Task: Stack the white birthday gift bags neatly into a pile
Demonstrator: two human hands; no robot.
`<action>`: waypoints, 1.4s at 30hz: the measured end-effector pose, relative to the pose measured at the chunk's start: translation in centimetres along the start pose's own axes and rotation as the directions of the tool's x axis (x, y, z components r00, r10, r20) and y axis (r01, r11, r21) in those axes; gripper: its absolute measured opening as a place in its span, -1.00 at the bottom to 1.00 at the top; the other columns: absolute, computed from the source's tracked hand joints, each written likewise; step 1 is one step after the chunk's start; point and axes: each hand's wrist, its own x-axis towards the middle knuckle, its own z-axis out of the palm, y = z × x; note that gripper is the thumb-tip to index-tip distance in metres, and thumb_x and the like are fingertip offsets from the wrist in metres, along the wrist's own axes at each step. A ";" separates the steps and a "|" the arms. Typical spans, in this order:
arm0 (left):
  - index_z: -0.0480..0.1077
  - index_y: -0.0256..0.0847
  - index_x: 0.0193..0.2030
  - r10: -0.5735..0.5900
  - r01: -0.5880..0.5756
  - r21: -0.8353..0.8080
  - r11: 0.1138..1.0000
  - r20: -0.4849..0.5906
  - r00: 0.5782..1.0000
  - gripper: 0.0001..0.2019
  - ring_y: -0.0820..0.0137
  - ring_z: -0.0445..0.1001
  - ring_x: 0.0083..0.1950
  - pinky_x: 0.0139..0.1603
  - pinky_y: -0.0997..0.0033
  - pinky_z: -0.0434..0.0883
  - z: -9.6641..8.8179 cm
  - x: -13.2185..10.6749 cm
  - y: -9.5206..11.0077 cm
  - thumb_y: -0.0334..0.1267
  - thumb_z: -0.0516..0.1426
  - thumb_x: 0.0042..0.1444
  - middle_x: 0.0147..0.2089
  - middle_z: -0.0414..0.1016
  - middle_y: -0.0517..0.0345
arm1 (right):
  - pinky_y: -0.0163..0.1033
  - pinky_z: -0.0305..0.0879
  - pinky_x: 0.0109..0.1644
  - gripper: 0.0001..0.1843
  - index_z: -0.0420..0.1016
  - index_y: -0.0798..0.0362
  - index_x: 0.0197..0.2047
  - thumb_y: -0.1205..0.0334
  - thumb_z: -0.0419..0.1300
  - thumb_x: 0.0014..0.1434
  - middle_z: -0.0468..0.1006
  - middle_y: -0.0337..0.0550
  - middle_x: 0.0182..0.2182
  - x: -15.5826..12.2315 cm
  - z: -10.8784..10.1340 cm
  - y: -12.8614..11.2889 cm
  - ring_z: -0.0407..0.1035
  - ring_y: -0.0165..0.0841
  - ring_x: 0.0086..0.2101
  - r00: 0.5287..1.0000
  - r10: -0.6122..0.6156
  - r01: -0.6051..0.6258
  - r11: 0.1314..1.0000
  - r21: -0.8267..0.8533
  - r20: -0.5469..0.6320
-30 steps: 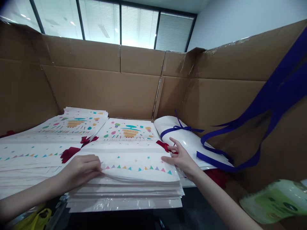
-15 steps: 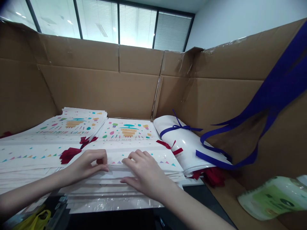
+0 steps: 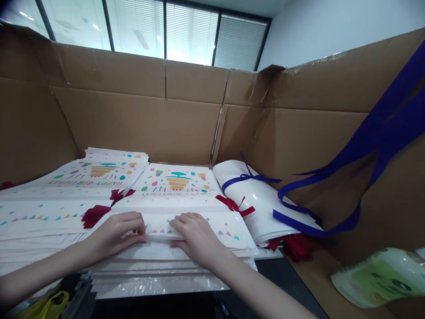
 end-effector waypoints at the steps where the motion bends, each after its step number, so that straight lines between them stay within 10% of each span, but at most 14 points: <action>1: 0.35 -0.23 -0.31 0.008 -0.008 0.025 1.000 0.004 1.000 -0.90 0.43 0.38 -0.31 -0.31 0.52 0.24 0.1 -0.2 0.0 -0.31 0.12 0.26 -0.31 0.42 0.19 | -0.20 0.27 -0.10 -0.85 0.45 0.07 -0.17 0.23 0.26 0.19 0.53 -0.13 -0.24 0.0 0.1 0.0 0.40 -0.27 -0.20 1.000 0.004 -0.004 1.000 -0.003 0.001; 11: 0.39 -0.22 -0.17 0.140 -0.098 0.353 0.930 -0.096 0.985 -0.79 0.32 0.39 -0.26 -0.25 0.36 0.27 1.5 -2.4 -0.4 -0.46 -0.05 0.30 -0.23 0.46 0.09 | -0.08 0.25 0.03 -0.62 0.44 0.07 0.03 0.51 0.12 0.15 0.55 -0.03 -0.10 0.1 0.3 0.3 0.40 -0.17 -0.08 0.997 -0.068 0.069 0.996 -0.057 0.020; 27: 0.43 -0.22 -0.15 0.207 -0.078 0.392 0.917 -0.300 0.931 -0.75 0.37 0.43 -0.29 -0.30 0.37 0.35 0.5 -2.1 -0.2 -0.50 -0.05 0.28 -0.25 0.49 0.09 | -0.26 0.18 -0.32 -0.74 0.49 0.04 -0.14 0.49 0.06 0.19 0.55 -0.16 -0.35 2.5 0.2 -1.4 0.42 -0.29 -0.36 0.996 -0.086 0.084 0.976 -0.203 0.001; 33: 0.32 -0.34 0.07 0.451 -0.361 0.364 0.859 -0.200 0.870 -0.72 0.32 0.50 -0.16 -0.18 0.37 0.47 -0.5 -3.2 1.7 -0.51 -0.09 0.30 -0.16 0.54 -0.05 | -0.27 0.15 -0.38 -0.73 0.47 0.09 -0.23 0.56 0.03 0.13 0.53 -0.13 -0.38 3.4 -0.2 -1.8 0.42 -0.29 -0.39 0.993 -0.098 0.082 0.969 -0.235 -0.060; 42: 0.25 -0.30 0.18 -0.098 0.090 0.422 0.902 -0.002 0.995 -0.63 0.09 0.51 0.00 -0.06 0.07 0.50 1.5 -3.6 0.2 -0.43 0.01 0.22 0.04 0.48 -0.16 | -0.26 0.34 -0.36 -0.55 0.35 0.15 -0.01 0.61 -0.18 0.17 0.57 0.03 -0.18 2.5 -0.2 -1.7 0.48 -0.30 -0.35 0.902 -0.322 0.232 0.924 -0.304 -0.289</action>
